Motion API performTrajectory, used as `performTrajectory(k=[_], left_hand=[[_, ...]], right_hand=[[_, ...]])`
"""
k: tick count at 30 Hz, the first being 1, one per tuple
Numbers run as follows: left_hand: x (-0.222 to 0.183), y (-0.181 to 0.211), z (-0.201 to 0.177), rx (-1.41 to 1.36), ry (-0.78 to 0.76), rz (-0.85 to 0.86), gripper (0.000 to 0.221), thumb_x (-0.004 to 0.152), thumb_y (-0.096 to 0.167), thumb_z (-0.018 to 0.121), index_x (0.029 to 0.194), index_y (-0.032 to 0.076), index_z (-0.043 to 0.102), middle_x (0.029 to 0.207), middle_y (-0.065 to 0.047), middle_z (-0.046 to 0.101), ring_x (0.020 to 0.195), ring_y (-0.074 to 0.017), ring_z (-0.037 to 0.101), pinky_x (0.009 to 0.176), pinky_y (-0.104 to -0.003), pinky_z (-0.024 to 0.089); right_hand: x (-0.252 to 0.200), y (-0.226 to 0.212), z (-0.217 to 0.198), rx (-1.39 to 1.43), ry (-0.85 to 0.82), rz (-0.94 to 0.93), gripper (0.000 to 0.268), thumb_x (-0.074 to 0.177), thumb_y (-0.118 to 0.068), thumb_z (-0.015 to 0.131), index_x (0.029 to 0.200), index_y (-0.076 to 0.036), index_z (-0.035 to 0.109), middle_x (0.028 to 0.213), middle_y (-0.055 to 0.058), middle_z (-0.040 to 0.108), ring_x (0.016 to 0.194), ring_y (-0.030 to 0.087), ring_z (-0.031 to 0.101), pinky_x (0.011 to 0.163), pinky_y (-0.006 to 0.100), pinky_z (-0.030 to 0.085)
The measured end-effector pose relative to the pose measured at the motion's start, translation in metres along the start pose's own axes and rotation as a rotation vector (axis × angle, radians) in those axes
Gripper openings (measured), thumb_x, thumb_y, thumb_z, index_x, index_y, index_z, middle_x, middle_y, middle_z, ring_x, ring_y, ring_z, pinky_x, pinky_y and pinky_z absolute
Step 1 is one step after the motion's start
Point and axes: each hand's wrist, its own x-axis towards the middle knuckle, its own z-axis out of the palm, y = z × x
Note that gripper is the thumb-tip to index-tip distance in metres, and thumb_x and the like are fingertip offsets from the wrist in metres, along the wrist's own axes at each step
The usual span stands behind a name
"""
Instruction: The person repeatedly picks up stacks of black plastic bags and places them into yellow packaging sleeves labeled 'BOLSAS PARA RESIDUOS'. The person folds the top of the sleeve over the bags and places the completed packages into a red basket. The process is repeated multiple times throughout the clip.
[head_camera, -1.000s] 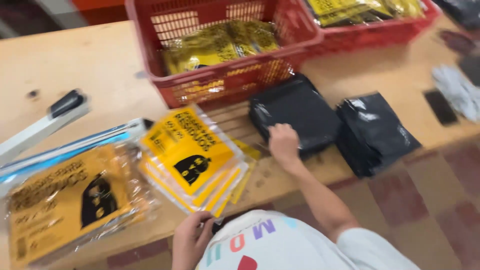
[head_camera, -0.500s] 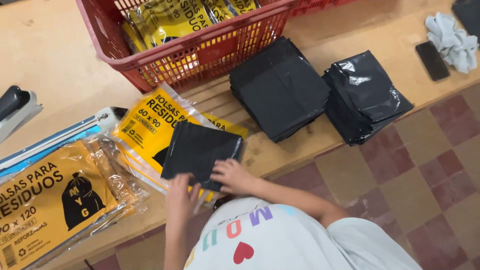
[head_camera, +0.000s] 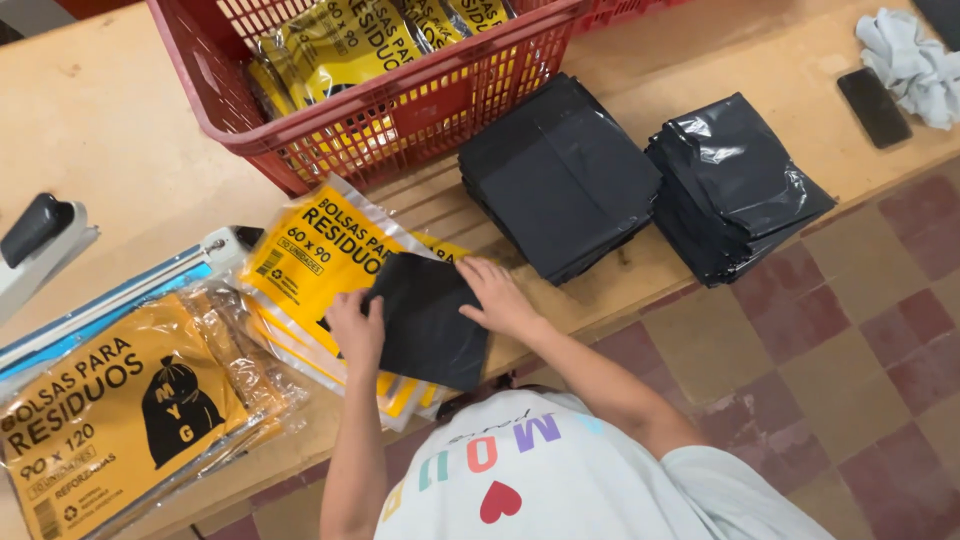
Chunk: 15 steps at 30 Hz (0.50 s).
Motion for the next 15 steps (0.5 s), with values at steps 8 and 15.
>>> performTrajectory(k=[8,15], left_hand=[[-0.037,0.042,-0.059,-0.482,0.252,0.553,0.012,0.091,0.003,0.071,0.100,0.011,0.067,0.098,-0.001,0.055,0.104,-0.0211,0.051,0.095,-0.032,0.043],[-0.016,-0.018,-0.012,0.313,-0.428,0.438,0.030,0.082,0.024,0.080,0.105,0.016,0.062,0.103,-0.003,0.061,0.110,-0.0273,0.057,0.086,-0.044,0.058]], right_hand=[[0.011,0.000,-0.033,0.340,0.152,0.007,0.011,0.091,-0.026,0.068,0.101,-0.023,0.072,0.086,0.002,0.076,0.089,0.027,0.073,0.079,0.038,0.057],[-0.045,0.049,-0.049,0.814,0.313,0.403,0.051,0.083,0.004,0.065,0.129,-0.019,0.068,0.119,0.005,0.072,0.117,0.019,0.064,0.103,0.038,0.048]])
